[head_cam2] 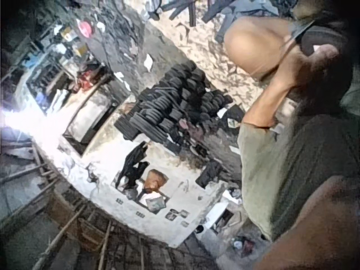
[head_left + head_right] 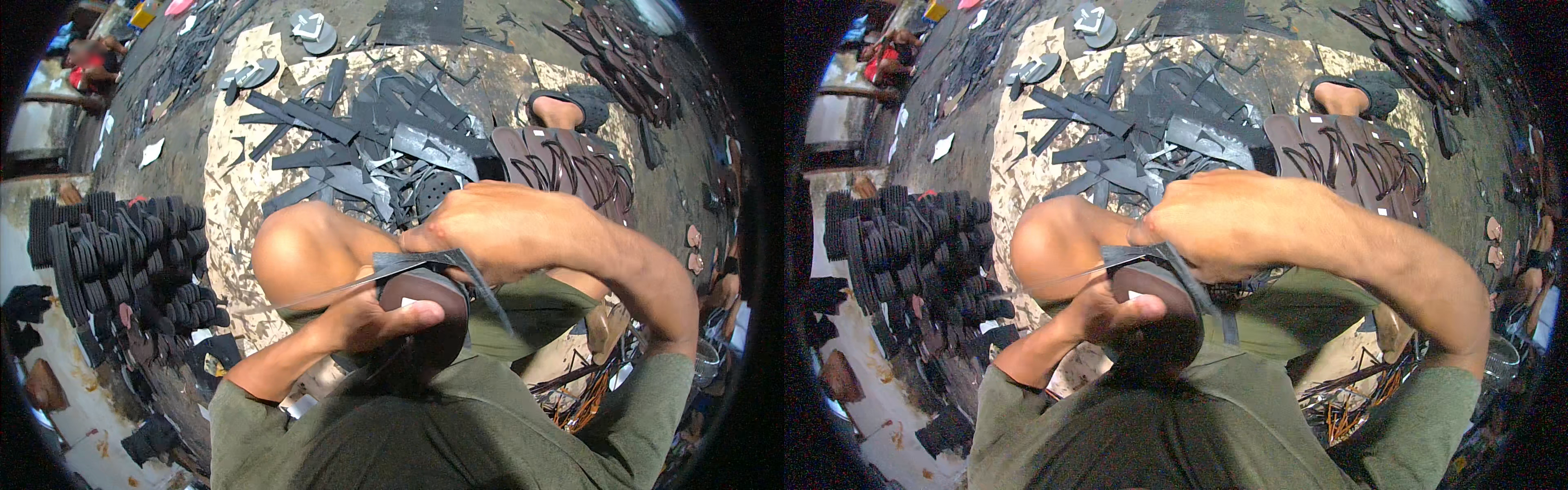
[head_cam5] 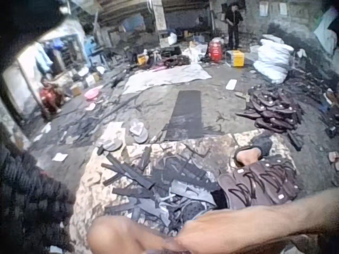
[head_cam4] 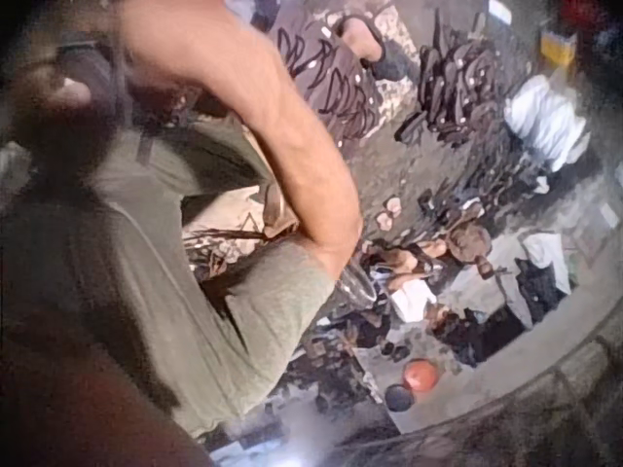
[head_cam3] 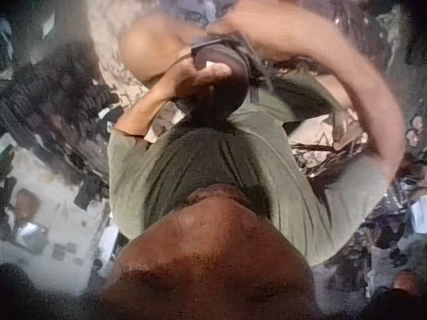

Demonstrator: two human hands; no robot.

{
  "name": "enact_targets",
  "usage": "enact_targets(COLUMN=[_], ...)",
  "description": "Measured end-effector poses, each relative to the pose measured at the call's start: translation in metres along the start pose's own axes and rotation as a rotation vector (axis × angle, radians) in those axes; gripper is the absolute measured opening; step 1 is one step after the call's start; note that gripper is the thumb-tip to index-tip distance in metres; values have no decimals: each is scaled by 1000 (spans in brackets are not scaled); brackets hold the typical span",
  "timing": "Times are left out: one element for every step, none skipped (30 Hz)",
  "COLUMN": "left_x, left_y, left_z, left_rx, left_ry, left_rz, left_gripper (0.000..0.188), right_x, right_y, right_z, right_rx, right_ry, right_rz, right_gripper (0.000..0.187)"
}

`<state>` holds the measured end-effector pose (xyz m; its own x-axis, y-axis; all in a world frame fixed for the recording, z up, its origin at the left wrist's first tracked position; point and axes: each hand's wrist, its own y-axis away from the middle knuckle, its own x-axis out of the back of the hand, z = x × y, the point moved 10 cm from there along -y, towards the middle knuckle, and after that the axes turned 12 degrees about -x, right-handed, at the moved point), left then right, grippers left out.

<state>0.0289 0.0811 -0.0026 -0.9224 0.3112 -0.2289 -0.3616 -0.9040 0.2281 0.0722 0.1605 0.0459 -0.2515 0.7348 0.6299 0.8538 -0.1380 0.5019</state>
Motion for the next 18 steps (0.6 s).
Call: enact_targets(left_x=[-1, 0, 0, 1, 7, 21, 36, 43, 51, 48, 43, 37, 31, 36, 39, 44, 44, 44], left_y=[-3, -5, -8, -1, 11, 20, 33, 33, 37, 39, 23, 10, -3, -9, -16, -18, -17, -16], left_z=[-3, -10, -17, -26, -31, -29, -28, -10, 5, 21, 13, 8, 3, -20, -31, -41, -43, -49], left_rx=[12, 18, 18, 64, 102, 3, -94, -297, -511, -713, -745, -776, -798, -660, -612, -564, -538, -521], left_ry=[-13, -24, -33, 23, 77, 197, 319, 537, 755, 969, 923, 851, 787, 579, 594, 608, 585, 672], left_rz=[-37, -73, -98, -117, -143, -123, -100, -7, 41, 158, 217, 300, 373, 690, 756, 823, 793, 815], left_gripper=[45, 47, 48, 55, 63, 73, 83, 93, 103, 111, 102, 94, 85, 77, 68, 59, 52, 48], right_x=[3, 7, 9, 13, 22, 30, 37, 37, 17, 0, -16, -29, -43, -56, -64, -80, -83, -87], right_y=[-1, 1, 5, 12, 28, 50, 70, 93, 102, 96, 100, 87, 77, 62, 53, 42, 43, 46], right_z=[1, 2, 10, 15, 28, 43, 61, 70, 97, 99, 97, 87, 76, 63, 51, 59, 59, 60], right_rx=[-14, 15, 52, 89, -28, 129, 96, 44, -115, -172, -262, -253, -257, -167, -188, -140, -185, -230], right_ry=[17, -20, -48, -77, -137, -249, -289, -334, -647, -624, -591, -536, -473, -399, -532, -759, -740, -720], right_rz=[-15, 35, 80, 123, 126, 364, 552, 741, 904, 1006, 1118, 1145, 1178, 1161, 1043, 995, 964, 932], right_gripper=[41, 41, 41, 42, 46, 49, 47, 45, 41, 39, 38, 39, 40, 40, 41, 42, 44, 46])
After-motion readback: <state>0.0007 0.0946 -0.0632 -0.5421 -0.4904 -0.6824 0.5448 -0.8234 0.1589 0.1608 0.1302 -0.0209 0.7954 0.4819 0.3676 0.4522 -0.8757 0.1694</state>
